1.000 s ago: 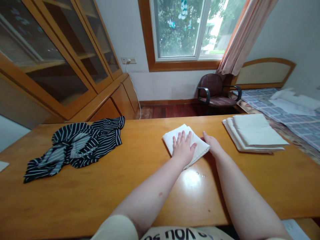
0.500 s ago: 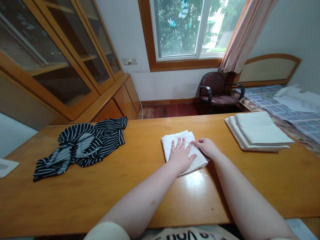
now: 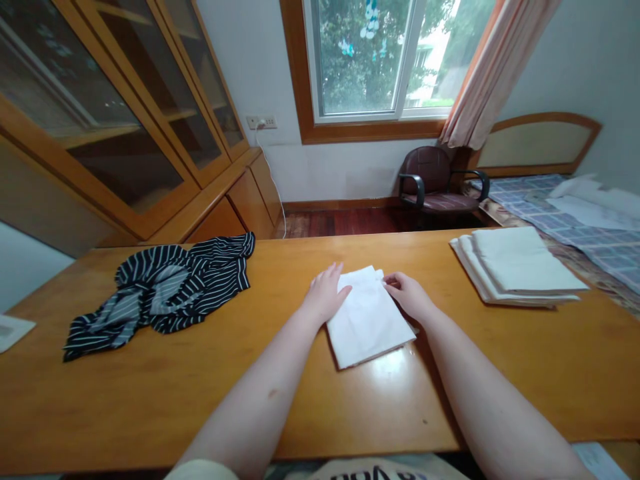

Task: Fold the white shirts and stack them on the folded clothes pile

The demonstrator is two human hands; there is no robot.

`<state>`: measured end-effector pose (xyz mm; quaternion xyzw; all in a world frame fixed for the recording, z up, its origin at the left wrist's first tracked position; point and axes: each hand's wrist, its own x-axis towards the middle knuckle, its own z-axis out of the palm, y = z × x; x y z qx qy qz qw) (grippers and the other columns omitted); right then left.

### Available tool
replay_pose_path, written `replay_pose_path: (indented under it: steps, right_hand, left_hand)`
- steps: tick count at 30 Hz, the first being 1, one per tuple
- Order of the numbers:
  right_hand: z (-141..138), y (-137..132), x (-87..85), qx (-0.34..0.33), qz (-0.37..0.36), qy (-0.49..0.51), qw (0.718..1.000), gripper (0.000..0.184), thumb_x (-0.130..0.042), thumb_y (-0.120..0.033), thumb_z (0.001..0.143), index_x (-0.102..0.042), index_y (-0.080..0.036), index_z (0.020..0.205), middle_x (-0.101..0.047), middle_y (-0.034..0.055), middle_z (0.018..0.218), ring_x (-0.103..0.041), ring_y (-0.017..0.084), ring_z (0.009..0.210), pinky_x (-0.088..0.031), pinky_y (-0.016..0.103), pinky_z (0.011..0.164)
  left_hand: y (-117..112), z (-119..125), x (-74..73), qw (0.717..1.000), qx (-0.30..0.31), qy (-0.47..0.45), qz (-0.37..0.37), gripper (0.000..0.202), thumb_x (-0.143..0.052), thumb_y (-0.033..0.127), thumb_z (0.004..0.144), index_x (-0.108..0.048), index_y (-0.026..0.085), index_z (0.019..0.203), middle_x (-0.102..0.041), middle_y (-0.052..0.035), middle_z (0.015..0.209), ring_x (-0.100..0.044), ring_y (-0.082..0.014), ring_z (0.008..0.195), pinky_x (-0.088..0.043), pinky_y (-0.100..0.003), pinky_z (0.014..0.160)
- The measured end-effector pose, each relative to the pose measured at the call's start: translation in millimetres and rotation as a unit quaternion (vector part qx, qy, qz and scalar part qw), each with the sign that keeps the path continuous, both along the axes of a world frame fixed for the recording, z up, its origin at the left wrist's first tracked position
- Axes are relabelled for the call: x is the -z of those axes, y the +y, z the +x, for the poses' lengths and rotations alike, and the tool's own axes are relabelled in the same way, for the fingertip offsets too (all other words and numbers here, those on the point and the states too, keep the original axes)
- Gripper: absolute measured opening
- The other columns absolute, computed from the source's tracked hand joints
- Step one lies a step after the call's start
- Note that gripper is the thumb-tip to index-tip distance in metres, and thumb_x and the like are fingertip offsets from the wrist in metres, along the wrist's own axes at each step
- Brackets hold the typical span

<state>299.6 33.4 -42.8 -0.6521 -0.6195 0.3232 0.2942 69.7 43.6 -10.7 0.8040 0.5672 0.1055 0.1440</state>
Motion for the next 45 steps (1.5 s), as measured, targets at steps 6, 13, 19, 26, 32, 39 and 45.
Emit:
replay_pose_path:
  steps: [6,13,19,26,32,39,45]
  right_hand:
    - [5,-14,-30.3,-0.06,-0.043,-0.119,0.99,0.041,-0.048,-0.051,0.082,-0.065,-0.017,0.068,-0.063,0.0032,0.066,-0.056,0.016,0.063,-0.036,0.025,0.057]
    - [11,-32,-58.7,-0.121,-0.15,-0.142,0.971,0.04,-0.067,-0.056,0.064,-0.067,-0.018,0.072,-0.066,0.0043,0.068,-0.056,0.016,0.06,-0.033,0.025,0.053]
    - [0,-31,-50.6,-0.117,-0.115,-0.079,0.983,0.028,-0.069,-0.043,0.065,-0.064,-0.017,0.075,-0.066,0.0027,0.07,-0.057,0.016,0.062,-0.036,0.024,0.054]
    - [-7,-17,-13.2,-0.051,-0.046,0.071,0.995,0.026,-0.055,-0.039,0.08,-0.059,-0.017,0.092,-0.068,0.0062,0.094,-0.061,0.018,0.082,-0.045,0.026,0.067]
    - [-14,-8,-4.1,0.009,-0.037,-0.022,0.999,0.026,-0.051,-0.04,0.084,-0.058,-0.017,0.092,-0.068,0.0101,0.099,-0.061,0.021,0.088,-0.043,0.028,0.072]
    - [-25,-11,-10.5,0.04,-0.055,-0.106,0.992,0.024,-0.051,-0.038,0.085,-0.057,-0.016,0.092,-0.067,0.0111,0.094,-0.061,0.021,0.084,-0.04,0.027,0.067]
    - [-28,-13,-6.3,0.063,-0.033,-0.084,0.994,0.03,-0.05,-0.034,0.085,-0.053,-0.015,0.108,-0.065,0.0112,0.102,-0.06,0.02,0.09,-0.041,0.027,0.074]
  left_hand:
    - [-3,-28,-16.1,0.984,-0.023,0.082,-0.155,0.06,-0.052,0.06,0.073,-0.061,0.016,0.113,-0.065,-0.0145,0.113,-0.061,-0.0308,0.101,-0.047,-0.037,0.082]
    - [-13,-44,-20.2,0.996,0.001,0.013,-0.083,0.051,-0.042,0.051,0.084,-0.057,0.018,0.119,-0.054,-0.0133,0.13,-0.049,-0.0297,0.121,-0.039,-0.042,0.097]
    - [-2,-50,6.8,0.989,0.094,-0.104,-0.05,0.038,-0.06,0.042,0.076,-0.059,0.019,0.106,-0.058,-0.0088,0.123,-0.047,-0.0255,0.121,-0.035,-0.037,0.101]
    - [0,-50,9.9,0.986,-0.035,-0.139,-0.083,0.027,-0.059,0.04,0.076,-0.056,0.021,0.095,-0.064,-0.0011,0.085,-0.059,-0.0182,0.077,-0.043,-0.028,0.067]
    - [10,-45,20.3,0.976,-0.1,-0.177,-0.083,0.025,-0.062,0.036,0.075,-0.06,0.022,0.096,-0.066,-0.002,0.087,-0.061,-0.0185,0.079,-0.045,-0.028,0.07]
    - [-18,-37,-6.7,0.98,-0.085,-0.143,0.112,0.033,-0.049,0.028,0.086,-0.056,0.016,0.116,-0.057,-0.0109,0.124,-0.05,-0.0227,0.118,-0.037,-0.038,0.103]
    - [-61,9,-4.0,0.994,0.075,-0.011,0.074,0.054,-0.046,0.045,0.087,-0.045,0.02,0.134,-0.038,-0.0104,0.145,-0.026,-0.0282,0.137,-0.018,-0.047,0.113]
